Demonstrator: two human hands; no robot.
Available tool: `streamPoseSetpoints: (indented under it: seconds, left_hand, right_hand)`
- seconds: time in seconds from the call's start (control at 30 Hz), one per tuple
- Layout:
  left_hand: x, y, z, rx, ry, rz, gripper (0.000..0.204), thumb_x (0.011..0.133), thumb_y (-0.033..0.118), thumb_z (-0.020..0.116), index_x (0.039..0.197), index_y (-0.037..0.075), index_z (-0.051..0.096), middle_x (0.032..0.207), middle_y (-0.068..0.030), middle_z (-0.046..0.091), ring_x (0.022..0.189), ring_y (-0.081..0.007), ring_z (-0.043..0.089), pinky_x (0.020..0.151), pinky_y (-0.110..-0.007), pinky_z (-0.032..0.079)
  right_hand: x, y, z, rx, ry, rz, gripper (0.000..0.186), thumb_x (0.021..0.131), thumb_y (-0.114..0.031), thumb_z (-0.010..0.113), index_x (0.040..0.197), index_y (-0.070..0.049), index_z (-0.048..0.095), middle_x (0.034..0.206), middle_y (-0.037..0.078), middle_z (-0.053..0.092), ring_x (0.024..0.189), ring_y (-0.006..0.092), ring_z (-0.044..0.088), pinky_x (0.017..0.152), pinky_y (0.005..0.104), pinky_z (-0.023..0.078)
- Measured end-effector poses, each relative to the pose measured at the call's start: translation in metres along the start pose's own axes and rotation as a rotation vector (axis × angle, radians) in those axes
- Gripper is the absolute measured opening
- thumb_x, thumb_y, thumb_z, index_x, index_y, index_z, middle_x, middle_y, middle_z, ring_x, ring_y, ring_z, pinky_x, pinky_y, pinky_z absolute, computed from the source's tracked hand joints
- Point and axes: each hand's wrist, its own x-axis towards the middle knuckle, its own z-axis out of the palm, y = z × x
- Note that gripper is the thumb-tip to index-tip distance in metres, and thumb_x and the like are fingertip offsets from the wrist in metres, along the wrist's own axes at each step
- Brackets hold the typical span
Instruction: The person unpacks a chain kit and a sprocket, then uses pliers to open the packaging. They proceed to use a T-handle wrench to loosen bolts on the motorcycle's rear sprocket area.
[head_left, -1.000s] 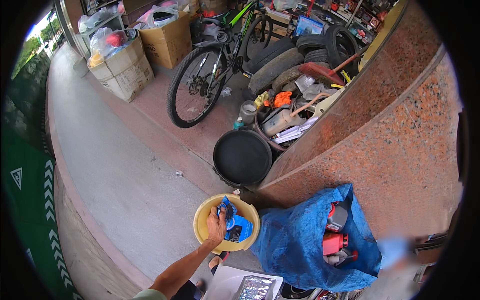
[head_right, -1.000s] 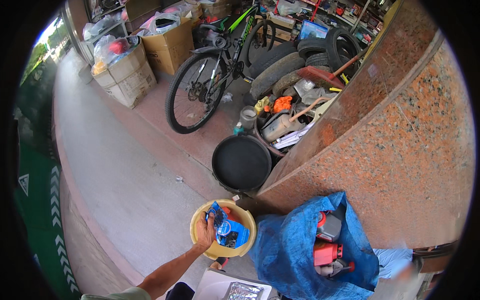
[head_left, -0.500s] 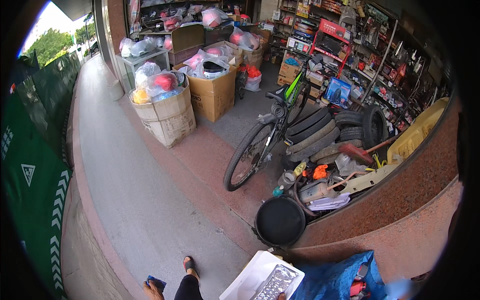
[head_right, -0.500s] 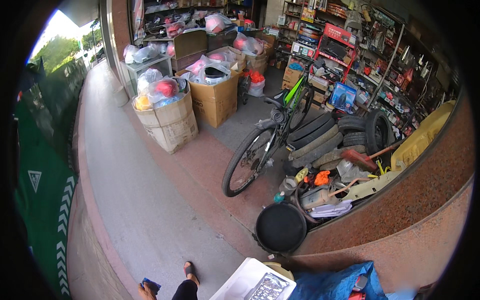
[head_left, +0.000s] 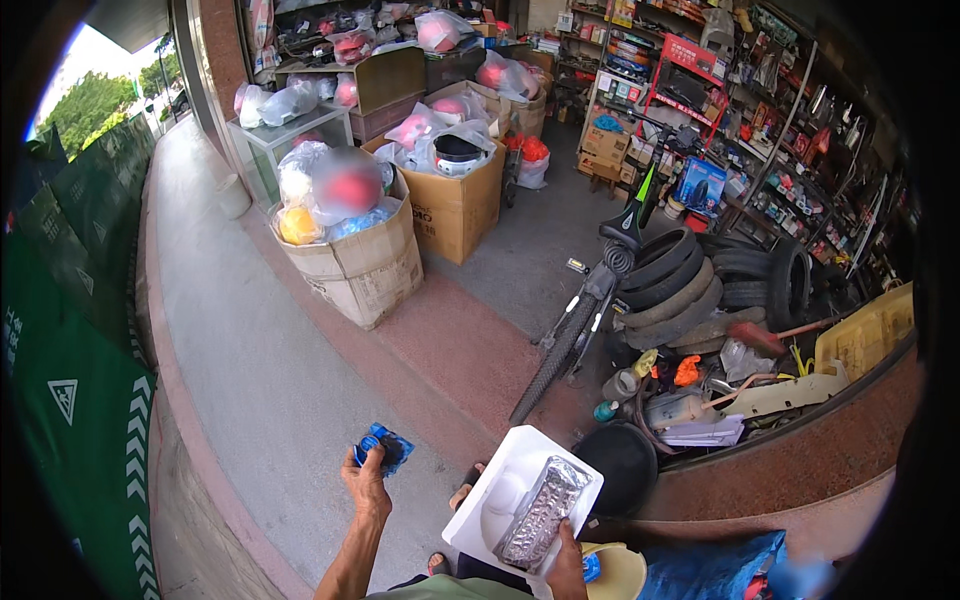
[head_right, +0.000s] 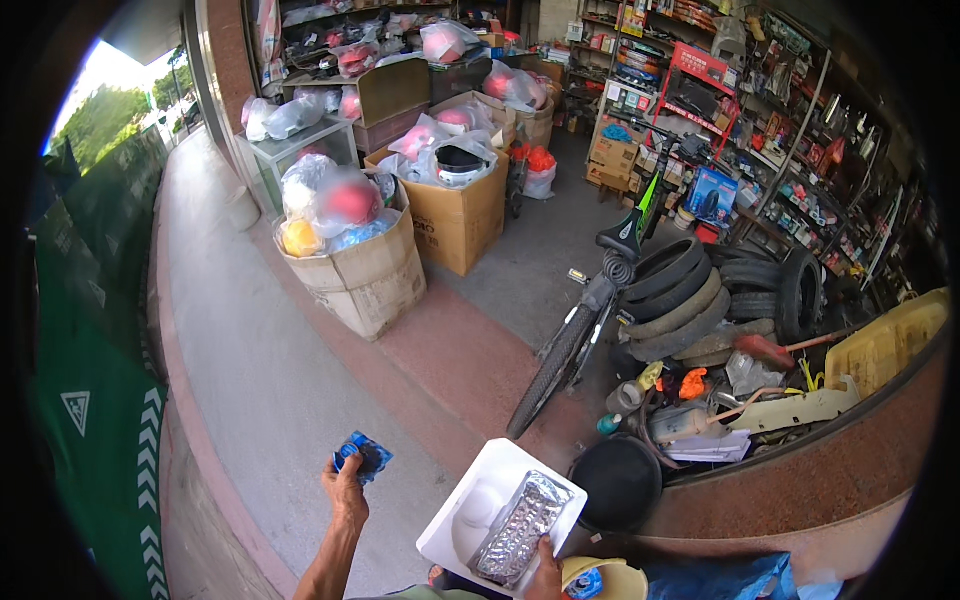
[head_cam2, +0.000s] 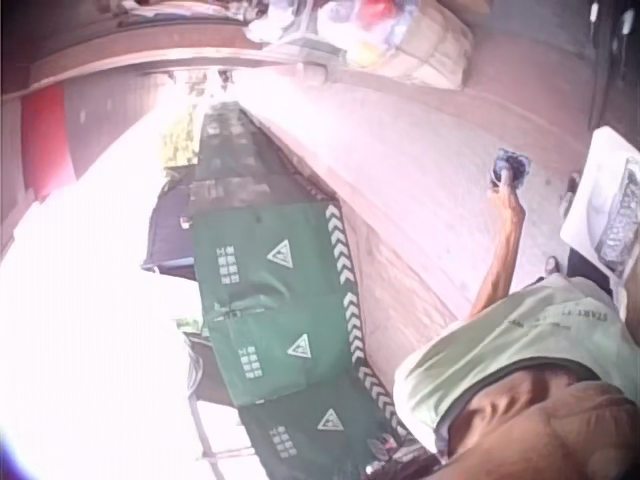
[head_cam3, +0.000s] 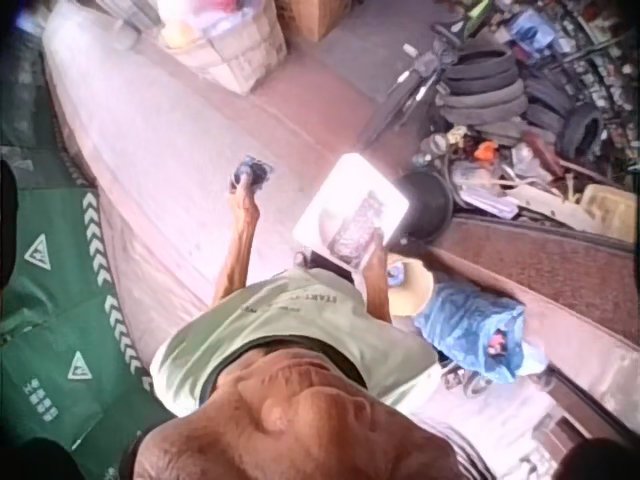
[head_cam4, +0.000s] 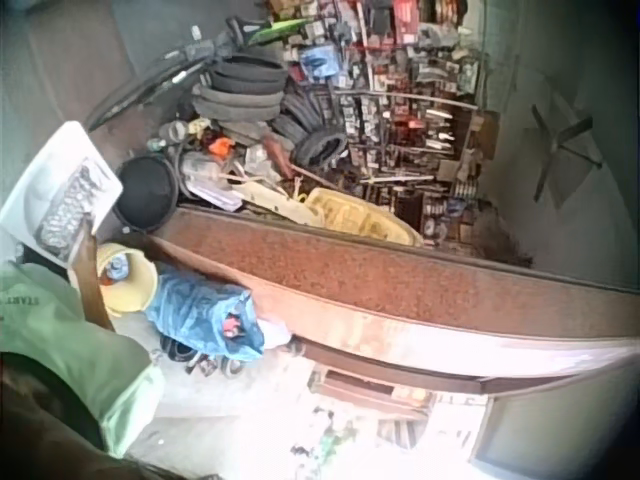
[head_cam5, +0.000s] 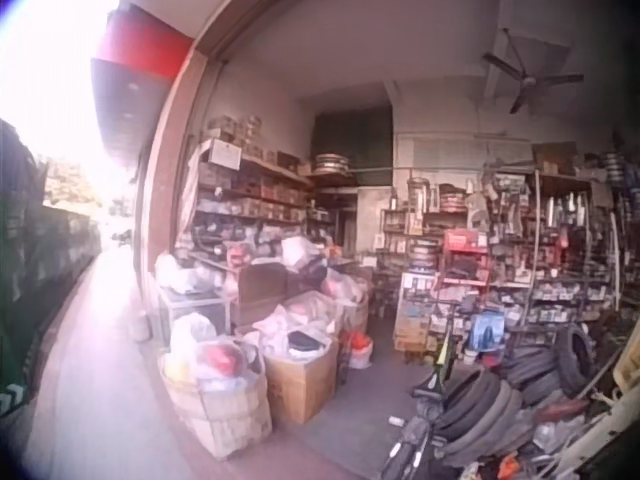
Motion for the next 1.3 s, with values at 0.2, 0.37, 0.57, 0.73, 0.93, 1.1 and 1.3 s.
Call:
streamPoseSetpoints:
  seconds: [0.2,0.37,0.57,0.73,0.93,1.1,1.3]
  left_hand:
    - [0.095,0.008,0.102,-0.035,-0.059,-0.278,0.016,0.071,0.007,0.068,0.083,0.007,0.057,0.073,-0.0033,0.059,0.063,-0.0168,0.06,0.054,-0.033,0.047]
    - [0.201,0.026,0.157,0.025,0.163,-0.236,0.037,0.066,0.017,0.07,0.096,0.005,0.053,0.08,-0.0079,0.061,0.062,-0.0223,0.062,0.051,-0.034,0.047]
    - [0.326,0.043,0.218,-0.096,0.449,-0.127,0.016,0.071,0.016,0.063,0.083,0.008,0.055,0.07,-0.0039,0.059,0.05,-0.0165,0.058,0.037,-0.024,0.038]
    - [0.463,0.018,0.272,-0.048,0.482,-0.111,0.015,0.074,0.022,0.064,0.076,0.009,0.057,0.067,-0.0034,0.059,0.048,-0.0149,0.057,0.035,-0.023,0.034]
    - [0.621,0.091,0.463,0.022,0.244,-0.126,0.028,0.074,0.024,0.065,0.094,0.007,0.057,0.081,-0.0054,0.061,0.069,-0.017,0.059,0.058,-0.028,0.043]
    - [0.738,0.132,0.65,-0.002,-0.179,0.057,0.018,0.076,0.016,0.067,0.091,0.007,0.061,0.083,-0.0014,0.061,0.073,-0.013,0.059,0.066,-0.028,0.049]
    - [0.718,0.137,0.907,-0.12,-0.527,-0.048,0.014,0.074,0.011,0.069,0.086,0.008,0.063,0.081,-0.0007,0.062,0.074,-0.0115,0.059,0.072,-0.028,0.049]
  right_hand:
    - [0.134,-0.066,0.129,-0.055,0.124,-0.034,0.04,0.086,-0.03,0.07,0.112,-0.002,0.058,0.103,0.011,0.064,0.094,0.0252,0.063,0.08,0.0432,0.053]
    - [0.21,-0.145,0.259,-0.167,0.114,-0.073,0.04,0.085,-0.03,0.07,0.108,0.002,0.061,0.093,0.009,0.065,0.082,0.021,0.064,0.07,0.036,0.053]
    - [0.32,-0.223,0.389,-0.198,0.035,-0.13,0.042,0.084,-0.033,0.073,0.109,-0.001,0.063,0.098,0.007,0.064,0.086,0.0182,0.06,0.073,0.0354,0.05]
    - [0.427,-0.259,0.462,-0.216,0.121,-0.186,0.044,0.084,-0.036,0.072,0.109,-0.002,0.062,0.097,0.007,0.064,0.083,0.0179,0.06,0.072,0.0329,0.05]
    - [0.505,-0.34,0.563,-0.027,0.206,-0.173,0.036,0.087,-0.035,0.068,0.103,-0.004,0.062,0.096,0.007,0.063,0.086,0.0182,0.06,0.079,0.0357,0.049]
    - [0.559,-0.396,0.621,0.265,0.329,-0.293,0.029,0.09,-0.031,0.065,0.101,-0.004,0.062,0.089,0.003,0.062,0.077,0.0164,0.061,0.07,0.0343,0.052]
    - [0.655,-0.478,0.629,0.314,0.418,-0.342,0.041,0.094,-0.028,0.057,0.123,0.001,0.051,0.107,0.009,0.061,0.093,0.0218,0.061,0.084,0.0368,0.05]
